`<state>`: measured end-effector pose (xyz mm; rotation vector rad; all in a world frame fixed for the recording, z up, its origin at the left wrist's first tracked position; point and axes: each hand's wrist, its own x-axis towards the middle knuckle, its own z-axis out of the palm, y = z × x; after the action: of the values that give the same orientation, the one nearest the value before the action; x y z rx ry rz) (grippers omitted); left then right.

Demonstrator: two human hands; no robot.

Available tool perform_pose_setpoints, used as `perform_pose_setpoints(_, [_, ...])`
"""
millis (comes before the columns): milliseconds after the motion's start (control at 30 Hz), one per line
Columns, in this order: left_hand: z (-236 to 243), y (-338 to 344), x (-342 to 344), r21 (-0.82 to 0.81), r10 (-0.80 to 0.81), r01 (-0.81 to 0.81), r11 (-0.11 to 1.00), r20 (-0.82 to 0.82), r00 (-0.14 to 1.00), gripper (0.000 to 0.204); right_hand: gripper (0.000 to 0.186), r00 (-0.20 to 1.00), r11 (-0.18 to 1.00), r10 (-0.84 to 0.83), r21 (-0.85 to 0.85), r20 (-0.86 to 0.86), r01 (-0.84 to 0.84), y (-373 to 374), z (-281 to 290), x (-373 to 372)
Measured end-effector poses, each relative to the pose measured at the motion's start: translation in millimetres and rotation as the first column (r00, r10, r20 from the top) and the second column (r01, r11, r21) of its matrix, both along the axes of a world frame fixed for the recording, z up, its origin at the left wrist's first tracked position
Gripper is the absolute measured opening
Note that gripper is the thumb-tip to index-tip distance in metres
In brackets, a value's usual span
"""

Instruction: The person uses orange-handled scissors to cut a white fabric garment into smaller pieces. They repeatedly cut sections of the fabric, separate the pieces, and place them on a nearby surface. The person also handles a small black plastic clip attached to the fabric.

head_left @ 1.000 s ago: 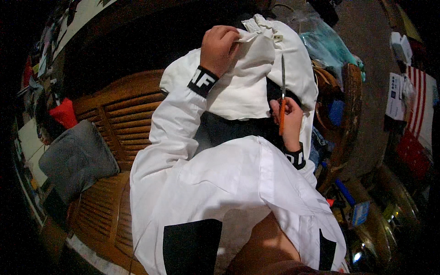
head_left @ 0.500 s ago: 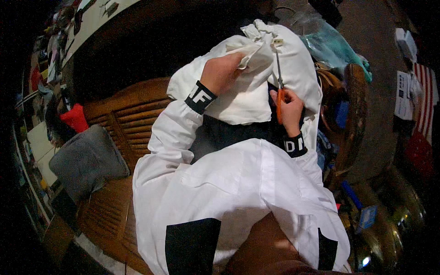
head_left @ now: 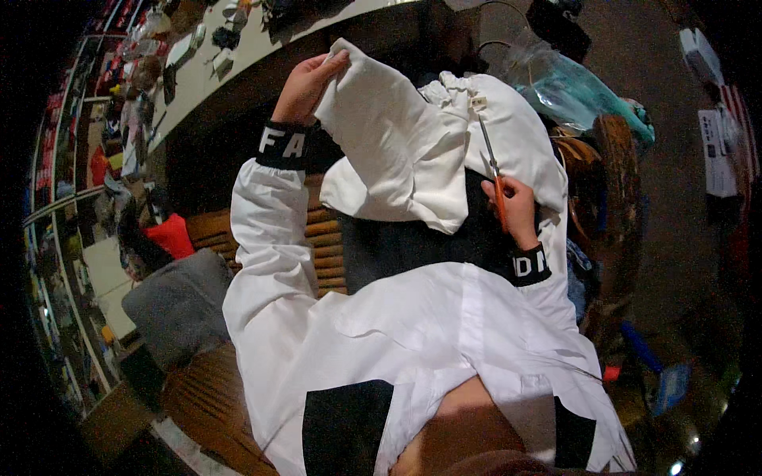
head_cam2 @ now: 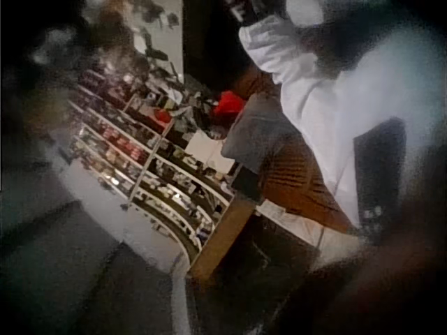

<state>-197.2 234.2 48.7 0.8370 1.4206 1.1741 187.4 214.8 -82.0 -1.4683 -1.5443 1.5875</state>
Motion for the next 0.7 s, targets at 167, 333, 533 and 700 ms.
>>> perform_pose_setpoints(167, [50.8,6.7,20.6,0.065,0.079,-0.071,0.995,-0.14,0.987,0.031,0.031,0.988,0.995,-0.033,-0.096,-0.15,0.019,-1.9,13.1,2.1])
perform_pose_setpoints(333, [95.7,42.9,29.9,0.202,0.034,0.002,0.979,-0.173,0.984,0.034,0.028,0.985,0.998,-0.011,-0.063,-0.172,0.0,-2.4,-4.4,8.0])
perform_pose_setpoints(533, [122.5,109.5,52.3,0.257,-0.075,0.208,0.944,-0.447,0.891,0.046,0.029,0.988,0.998,0.002,-0.065,-0.154,-0.012,-2.2,-7.1,11.3])
perform_pose_setpoints(700, [111.5,176.6,59.6,0.144,-0.196,0.402,0.904,-0.697,0.69,0.042,0.027,0.988,0.993,-0.019,-0.12,-0.151,0.001,-5.3,2.3,10.7])
